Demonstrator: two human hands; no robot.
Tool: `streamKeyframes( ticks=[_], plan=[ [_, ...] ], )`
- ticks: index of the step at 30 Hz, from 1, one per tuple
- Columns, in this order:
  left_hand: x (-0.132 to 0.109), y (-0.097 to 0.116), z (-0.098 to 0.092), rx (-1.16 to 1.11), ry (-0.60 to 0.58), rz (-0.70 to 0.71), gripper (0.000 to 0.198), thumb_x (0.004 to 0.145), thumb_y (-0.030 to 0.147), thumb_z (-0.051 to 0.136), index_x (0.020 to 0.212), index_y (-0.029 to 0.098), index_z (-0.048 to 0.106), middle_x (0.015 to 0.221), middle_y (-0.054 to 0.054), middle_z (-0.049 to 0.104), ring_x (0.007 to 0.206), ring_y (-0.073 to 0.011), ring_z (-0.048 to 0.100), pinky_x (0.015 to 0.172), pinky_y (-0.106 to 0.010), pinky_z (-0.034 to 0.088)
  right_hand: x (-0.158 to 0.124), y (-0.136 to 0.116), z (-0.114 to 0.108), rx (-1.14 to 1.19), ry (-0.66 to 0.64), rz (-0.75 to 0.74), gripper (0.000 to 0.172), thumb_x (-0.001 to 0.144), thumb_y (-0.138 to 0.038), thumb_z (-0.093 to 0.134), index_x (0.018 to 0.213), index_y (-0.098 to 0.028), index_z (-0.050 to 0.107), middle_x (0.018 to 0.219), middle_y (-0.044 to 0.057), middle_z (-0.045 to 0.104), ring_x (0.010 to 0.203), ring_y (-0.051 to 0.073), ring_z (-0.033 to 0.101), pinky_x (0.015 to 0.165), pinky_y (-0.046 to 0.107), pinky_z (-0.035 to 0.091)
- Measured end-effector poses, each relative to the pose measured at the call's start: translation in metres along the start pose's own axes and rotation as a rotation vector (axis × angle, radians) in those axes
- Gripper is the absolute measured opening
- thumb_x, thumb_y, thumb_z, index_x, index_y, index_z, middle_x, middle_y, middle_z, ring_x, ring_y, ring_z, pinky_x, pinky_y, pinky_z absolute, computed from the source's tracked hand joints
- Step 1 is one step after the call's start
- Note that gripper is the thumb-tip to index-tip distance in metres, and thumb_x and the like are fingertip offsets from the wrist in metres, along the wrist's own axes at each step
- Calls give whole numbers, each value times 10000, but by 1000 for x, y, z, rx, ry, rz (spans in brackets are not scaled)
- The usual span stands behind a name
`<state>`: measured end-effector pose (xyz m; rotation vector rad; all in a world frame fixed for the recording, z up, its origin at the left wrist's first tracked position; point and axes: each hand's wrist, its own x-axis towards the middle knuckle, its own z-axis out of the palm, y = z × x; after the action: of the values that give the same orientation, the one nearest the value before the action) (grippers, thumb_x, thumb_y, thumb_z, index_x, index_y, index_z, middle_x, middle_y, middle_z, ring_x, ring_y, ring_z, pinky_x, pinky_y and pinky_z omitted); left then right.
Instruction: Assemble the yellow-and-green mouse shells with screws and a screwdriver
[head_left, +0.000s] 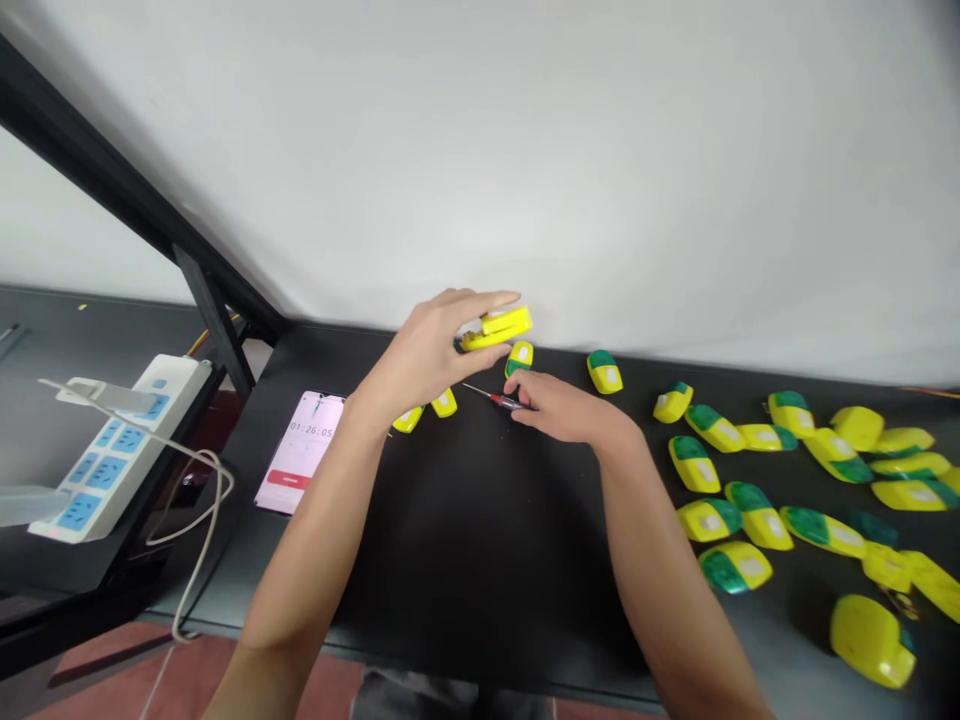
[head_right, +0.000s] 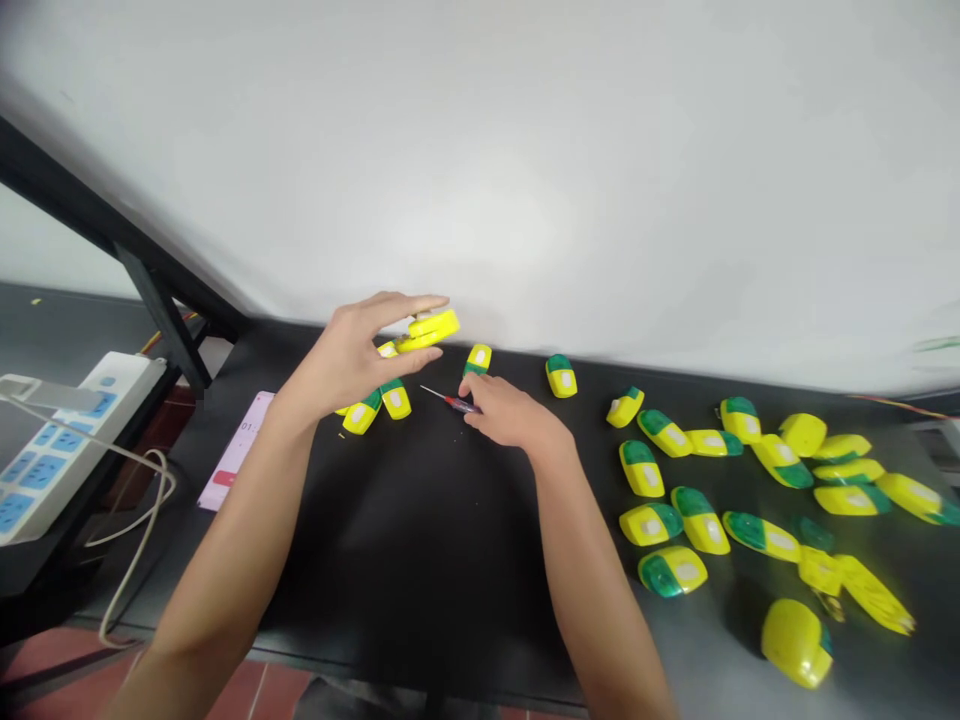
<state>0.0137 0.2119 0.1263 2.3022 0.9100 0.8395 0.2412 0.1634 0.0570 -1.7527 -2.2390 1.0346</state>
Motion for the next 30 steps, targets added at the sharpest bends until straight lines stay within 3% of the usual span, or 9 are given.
streamKeyframes(
  ticks=[4, 10, 14, 17, 20, 26, 30],
  plan=[
    [0, 9, -1, 66, -48, 0, 344, 930, 251, 748, 1273, 234, 722, 1229, -69, 781, 1110, -241, 717, 998, -382, 550, 0, -1, -2, 39, 6, -22, 232, 842, -194, 681, 1065, -229, 624, 964, 23, 668, 801, 187, 637, 742, 353, 536],
    [1, 14, -1, 67, -116, -53, 271, 913, 271, 760, 1158, 240, 650, 1141, -36, 773, 1063, -227, 723, 923, -338, 544, -17, -12, -26, 384, 353, -231, 374, 947, -389, 693, 1276, -245, 588, 1136, 62, 695, 854, 183, 682, 805, 387, 603],
    [0, 18, 0, 41, -154, -72, 321, 899, 226, 766, 1157, 256, 576, 1164, -24, 760, 1104, -223, 723, 902, -309, 535, -25, -21, -35, 508, 415, -442, 368, 960, -426, 730, 1297, -310, 639, 1377, 76, 635, 1002, 186, 715, 886, 391, 636],
    [-1, 21, 2, 9, -169, -45, 275, 935, 254, 744, 1115, 249, 536, 1157, -24, 752, 1049, -204, 730, 870, -290, 524, -23, -25, -35, 513, 480, -530, 247, 976, -417, 730, 1193, -299, 723, 1276, 72, 683, 1112, 213, 708, 904, 382, 641],
    [-1, 21, 3, 12, -145, -26, 267, 957, 288, 735, 1126, 254, 530, 1155, -22, 744, 989, -194, 723, 830, -288, 518, -20, -27, -33, 507, 575, -540, 164, 974, -389, 744, 1101, -287, 759, 1144, 55, 719, 1033, 199, 713, 848, 362, 640],
    [-1, 19, 3, 52, -48, 108, 177, 1011, 265, 680, 1167, 240, 601, 1180, -51, 743, 1026, -206, 703, 912, -330, 536, -20, -28, -34, 459, 736, -557, 135, 964, -362, 764, 1084, -302, 781, 1041, 42, 726, 965, 199, 706, 786, 359, 631],
    [-2, 17, 7, 72, -8, 136, 122, 1064, 295, 603, 1170, 240, 629, 1141, -61, 758, 1004, -213, 705, 912, -343, 543, -20, -30, -32, 362, 832, -517, 181, 960, -452, 755, 1057, -303, 788, 995, 53, 725, 906, 220, 690, 749, 391, 619]
  ],
)
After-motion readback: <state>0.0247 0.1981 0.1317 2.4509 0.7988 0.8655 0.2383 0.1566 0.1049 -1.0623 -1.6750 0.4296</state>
